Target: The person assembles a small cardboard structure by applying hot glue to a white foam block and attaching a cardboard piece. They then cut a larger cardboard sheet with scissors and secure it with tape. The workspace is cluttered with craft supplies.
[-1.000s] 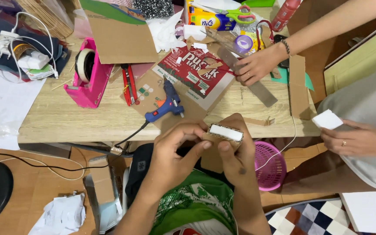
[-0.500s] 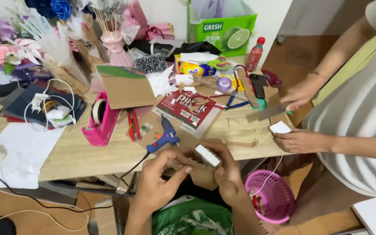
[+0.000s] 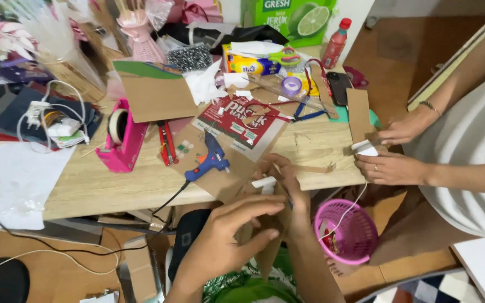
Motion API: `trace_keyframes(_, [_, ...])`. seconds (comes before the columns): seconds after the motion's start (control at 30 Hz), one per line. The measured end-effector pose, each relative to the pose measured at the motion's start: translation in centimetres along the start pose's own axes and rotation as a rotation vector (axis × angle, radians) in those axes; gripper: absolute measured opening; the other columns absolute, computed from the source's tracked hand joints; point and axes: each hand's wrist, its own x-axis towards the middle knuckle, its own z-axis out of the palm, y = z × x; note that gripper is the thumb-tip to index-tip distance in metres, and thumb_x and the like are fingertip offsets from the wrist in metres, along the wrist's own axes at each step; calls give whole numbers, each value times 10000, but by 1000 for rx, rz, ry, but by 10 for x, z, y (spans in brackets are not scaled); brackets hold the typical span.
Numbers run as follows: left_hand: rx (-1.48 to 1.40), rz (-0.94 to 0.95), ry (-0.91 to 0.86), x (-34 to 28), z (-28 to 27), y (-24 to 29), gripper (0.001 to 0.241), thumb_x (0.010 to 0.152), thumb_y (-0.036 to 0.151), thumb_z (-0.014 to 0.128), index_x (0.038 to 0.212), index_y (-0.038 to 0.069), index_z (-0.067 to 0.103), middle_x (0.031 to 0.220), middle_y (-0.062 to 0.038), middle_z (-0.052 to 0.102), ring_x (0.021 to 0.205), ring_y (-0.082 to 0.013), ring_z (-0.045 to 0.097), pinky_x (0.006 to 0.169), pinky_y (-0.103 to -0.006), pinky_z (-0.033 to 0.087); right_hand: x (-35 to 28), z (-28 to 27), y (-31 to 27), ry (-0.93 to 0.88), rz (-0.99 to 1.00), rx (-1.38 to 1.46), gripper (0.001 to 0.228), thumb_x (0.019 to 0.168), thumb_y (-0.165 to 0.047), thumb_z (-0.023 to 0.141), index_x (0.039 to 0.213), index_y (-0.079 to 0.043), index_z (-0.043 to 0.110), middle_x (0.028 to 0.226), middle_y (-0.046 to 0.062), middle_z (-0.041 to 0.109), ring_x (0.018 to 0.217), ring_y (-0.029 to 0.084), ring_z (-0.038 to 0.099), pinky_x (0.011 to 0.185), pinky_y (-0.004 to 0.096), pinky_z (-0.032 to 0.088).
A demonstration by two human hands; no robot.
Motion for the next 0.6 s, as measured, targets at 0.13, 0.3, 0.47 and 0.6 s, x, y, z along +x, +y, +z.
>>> trace_keyframes(0.13, [109, 101, 72, 4, 2, -11, 291, 890, -14, 747, 1176, 20, 702, 1242, -148, 716, 1169, -283, 712, 1084, -418, 580, -8, -1, 8, 47, 12, -72, 459, 1091, -478, 393, 1245, -81, 563, 1070, 23, 572, 825, 122, 572, 760, 256, 487])
trace_keyframes(0.3, [22, 65, 217, 5, -3, -22, 116, 937, -28, 666, 1034, 30, 693, 1134, -151, 713, 1082, -294, 744, 944, -376, 652, -15, 18, -12, -234, -115, -252, 770, 917, -372, 850, 1434, -101, 348, 1133, 73, 528, 869, 136, 550, 686, 247, 442])
trace_keyframes(0.47, [-38, 85, 339, 2, 4, -35, 69, 942, -35, 649, 983, 13, 676, 1042, -178, 700, 972, -276, 737, 877, -350, 633, -15, 9, -13, -108, -202, -532, 655, 935, -381, 758, 1400, -89, 402, 1278, 88, 520, 1060, 179, 577, 881, 296, 496])
trace_keyframes(0.6, [139, -45, 361, 3, -3, -38, 184, 940, 140, 710, 1106, 69, 681, 1138, -107, 658, 822, -163, 558, 777, -276, 481, -14, 2, -18, -74, -250, -563, 621, 934, -397, 729, 1368, -100, 399, 1378, 86, 474, 1069, 170, 565, 865, 289, 476])
